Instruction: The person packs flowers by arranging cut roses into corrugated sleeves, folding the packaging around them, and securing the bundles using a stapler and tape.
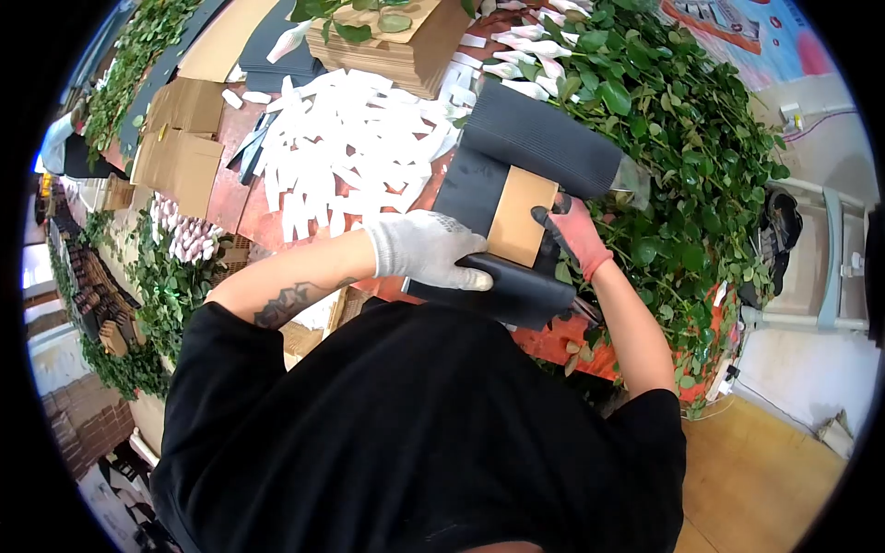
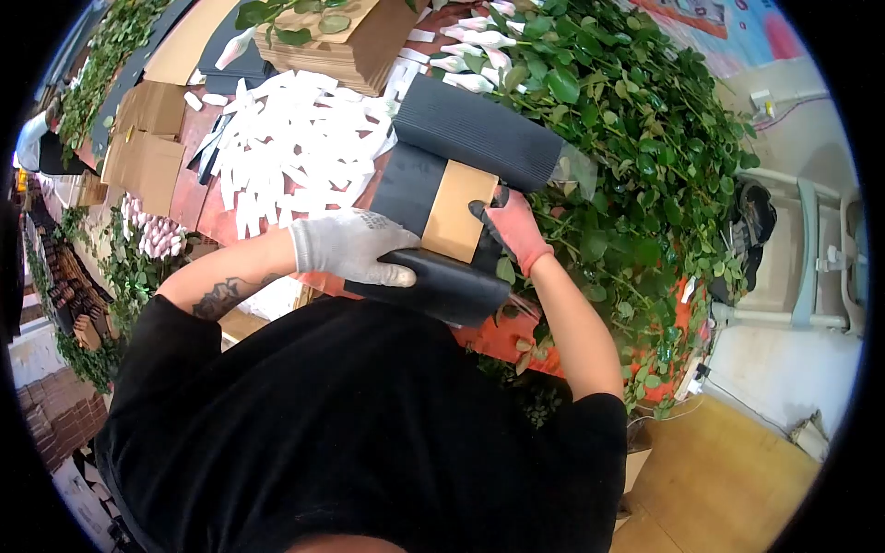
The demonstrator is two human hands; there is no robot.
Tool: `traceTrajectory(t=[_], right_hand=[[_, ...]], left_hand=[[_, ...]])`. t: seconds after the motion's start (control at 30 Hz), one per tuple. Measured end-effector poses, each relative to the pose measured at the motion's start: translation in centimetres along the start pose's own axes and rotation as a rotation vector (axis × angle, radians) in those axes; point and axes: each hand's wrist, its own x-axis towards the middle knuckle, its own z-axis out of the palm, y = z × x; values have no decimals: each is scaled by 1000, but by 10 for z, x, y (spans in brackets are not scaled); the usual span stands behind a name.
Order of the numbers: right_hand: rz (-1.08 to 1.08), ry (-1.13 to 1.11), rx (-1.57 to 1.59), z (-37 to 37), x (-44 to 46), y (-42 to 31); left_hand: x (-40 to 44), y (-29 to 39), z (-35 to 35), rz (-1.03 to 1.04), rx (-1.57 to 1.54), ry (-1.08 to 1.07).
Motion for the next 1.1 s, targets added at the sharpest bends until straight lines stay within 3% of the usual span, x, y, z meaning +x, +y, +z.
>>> traceTrajectory(t=[0.1,0.2,0.27,0.33,0.4,0.47,0.53,0.6,0.63,0.7,0.73,0.8,0.87,0.93,0.97,1.03,1.1], right_hand=[[193,-3,-108,1,-1,-8],[37,28,-418,14,3,-22],[173,-37,31,32,3,-39],[235,-34,-67,40,9,-36],[305,-44,37,35,10,-41],[224,-44,6,34,8,-44],[235,-65,-60,34,5,-51],[249,-78,-104,37,12,-27],[196,-65,-194,37,13,-20],[104,-56,-347,38,13,-15],[101,-46,-353,35,13,-18],[214,-233,-466,30,16,-34],[19,-182,-853,24,15,-47],[-120,-338,-1201,16,5,-76],[-129,-313,-1216,3,7,-96],[-447,-132,-760,-23,8,-137],[-550,143,-680,-58,36,-166]], left_hand=[[0,-1,5,-39,60,58],[1,1,17,-18,331,231],[-1,6,19,-33,375,252],[2,2,28,-32,321,372],[6,-2,24,-37,228,301],[9,-1,10,-81,76,46],[10,-1,16,-117,101,20],[7,-7,33,72,201,504],[6,-6,32,73,206,503],[7,-1,27,-35,222,315],[8,-2,26,-27,227,322],[8,-7,22,66,246,294],[18,-8,17,87,381,244],[23,8,-7,7,427,-74],[28,9,-8,-20,449,-156],[26,11,-25,6,426,-208],[27,2,-34,84,314,-294]])
